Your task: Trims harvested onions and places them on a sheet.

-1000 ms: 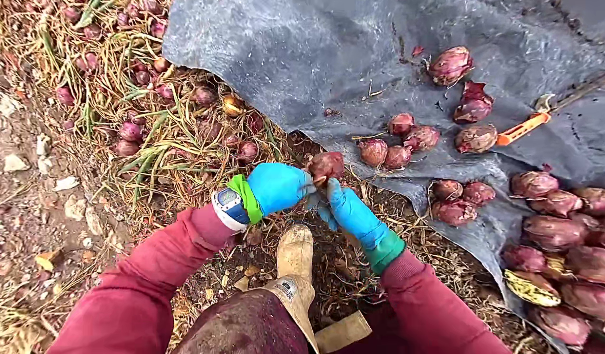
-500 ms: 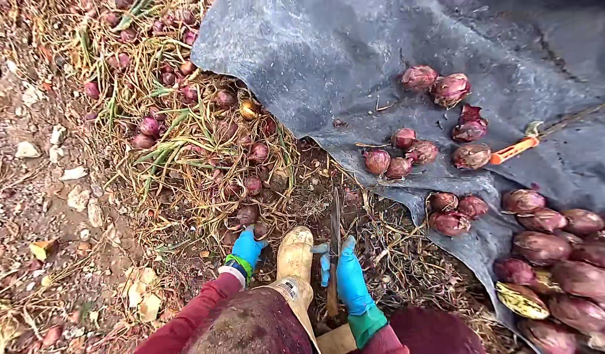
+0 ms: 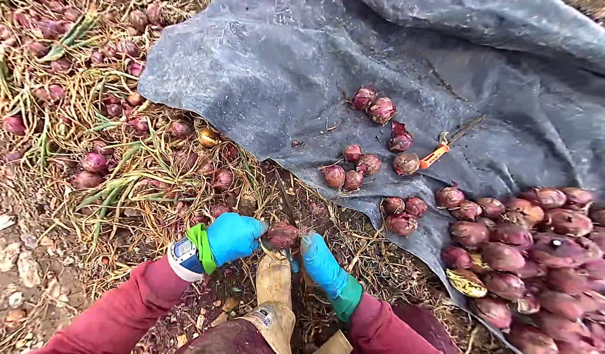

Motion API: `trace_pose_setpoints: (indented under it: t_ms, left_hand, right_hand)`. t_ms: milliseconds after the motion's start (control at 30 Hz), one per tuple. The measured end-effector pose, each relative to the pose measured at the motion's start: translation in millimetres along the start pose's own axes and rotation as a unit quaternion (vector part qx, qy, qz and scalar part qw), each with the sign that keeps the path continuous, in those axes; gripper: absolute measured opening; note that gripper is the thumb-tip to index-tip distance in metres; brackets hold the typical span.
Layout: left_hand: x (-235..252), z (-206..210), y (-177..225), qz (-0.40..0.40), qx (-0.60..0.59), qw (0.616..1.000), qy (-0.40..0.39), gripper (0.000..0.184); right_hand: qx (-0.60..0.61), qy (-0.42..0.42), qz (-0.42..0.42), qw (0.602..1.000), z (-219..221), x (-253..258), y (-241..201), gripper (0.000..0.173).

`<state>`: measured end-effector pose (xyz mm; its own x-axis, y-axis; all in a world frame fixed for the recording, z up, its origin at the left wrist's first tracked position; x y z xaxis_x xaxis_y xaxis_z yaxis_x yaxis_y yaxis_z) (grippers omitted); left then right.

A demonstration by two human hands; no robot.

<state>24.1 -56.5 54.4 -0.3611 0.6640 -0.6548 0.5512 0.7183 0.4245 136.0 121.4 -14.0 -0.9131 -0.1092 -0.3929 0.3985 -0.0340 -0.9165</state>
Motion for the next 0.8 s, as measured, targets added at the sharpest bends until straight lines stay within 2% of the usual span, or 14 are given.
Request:
trace_pose_setpoints:
  t_ms: [100, 167, 200, 233, 300, 333, 367, 400, 500, 533, 600, 667, 700, 800]
  left_hand:
    - [5.5, -7.0, -21.4, -0.04, -0.016, 0.999, -0.03, 0.022]
    - [8.5, -7.1, -34.7, -0.079, -0.033, 0.996, 0.019, 0.023]
    - [9.5, -8.8, -32.5, -0.093, -0.039, 0.994, 0.036, 0.024]
    - [10.3, -9.7, -22.3, -0.105, -0.03, 0.994, 0.02, 0.024]
    - [13.8, -4.8, 9.5, -0.103, 0.007, 0.993, -0.058, 0.021]
    - [16.4, -2.4, 21.5, -0.086, 0.011, 0.992, -0.087, 0.021]
    - [19.2, -3.5, 24.4, -0.078, 0.004, 0.993, -0.086, 0.023]
    - [22.6, -9.5, 16.3, -0.09, -0.014, 0.995, -0.049, 0.027]
    - [45.1, -25.6, -46.3, -0.215, -0.072, 0.964, 0.142, 0.03]
    - [57.7, -19.7, -66.4, -0.246, -0.079, 0.951, 0.169, 0.03]
    - [91.6, 14.4, -93.4, -0.263, -0.062, 0.951, 0.151, 0.038]
    - [123.7, 50.0, -98.2, -0.274, -0.027, 0.955, 0.109, 0.066]
    - [131.9, 55.9, -94.7, -0.288, -0.011, 0.952, 0.102, 0.074]
    - [133.8, 60.3, -90.1, -0.284, -0.006, 0.953, 0.103, 0.071]
  right_hand:
    - [-0.017, -0.038, 0.055, 0.998, -7.0, 13.4, 2.7, 0.077]
    - [0.004, -0.039, 0.081, 0.996, -8.3, 19.2, 16.3, 0.084]
    - [-0.002, -0.049, 0.101, 0.994, -6.2, 22.9, 23.1, 0.087]
    - [-0.023, -0.085, 0.124, 0.988, -2.8, 25.5, 28.1, 0.09]
    - [-0.087, -0.167, 0.137, 0.972, 2.3, 30.7, 26.6, 0.089]
    - [-0.112, -0.177, 0.126, 0.97, 1.8, 33.3, 21.2, 0.087]
    - [-0.118, -0.16, 0.114, 0.973, -2.2, 34.9, 14.9, 0.086]
    - [-0.103, -0.115, 0.093, 0.984, -9.8, 35.7, 8.7, 0.086]
    - [0.009, 0.068, 0.029, 0.997, -43.1, 38.1, -9.9, 0.101]
    - [0.019, 0.1, 0.026, 0.994, -53.4, 36.9, -13.9, 0.103]
    - [0.002, 0.108, 0.029, 0.994, -62.4, 28.7, -12.3, 0.104]
    - [-0.008, 0.089, 0.047, 0.995, -60.0, 14.4, 2.2, 0.101]
    - [-0.007, 0.083, 0.059, 0.995, -56.0, 6.3, 13.0, 0.099]
    - [0.039, 0.093, 0.11, 0.989, -40.5, -19.1, 53.1, 0.099]
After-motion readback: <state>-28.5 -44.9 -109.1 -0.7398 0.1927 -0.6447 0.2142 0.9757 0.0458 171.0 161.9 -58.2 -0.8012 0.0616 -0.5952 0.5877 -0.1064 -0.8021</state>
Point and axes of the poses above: each hand's wrist, its own x-axis towards the middle knuckle, its own z-axis out of the palm, y = z × x, the point moved 3 cm from there along x, towards the middle knuckle, and after that the axes turned 3 degrees about -x, right-handed, at the moved point
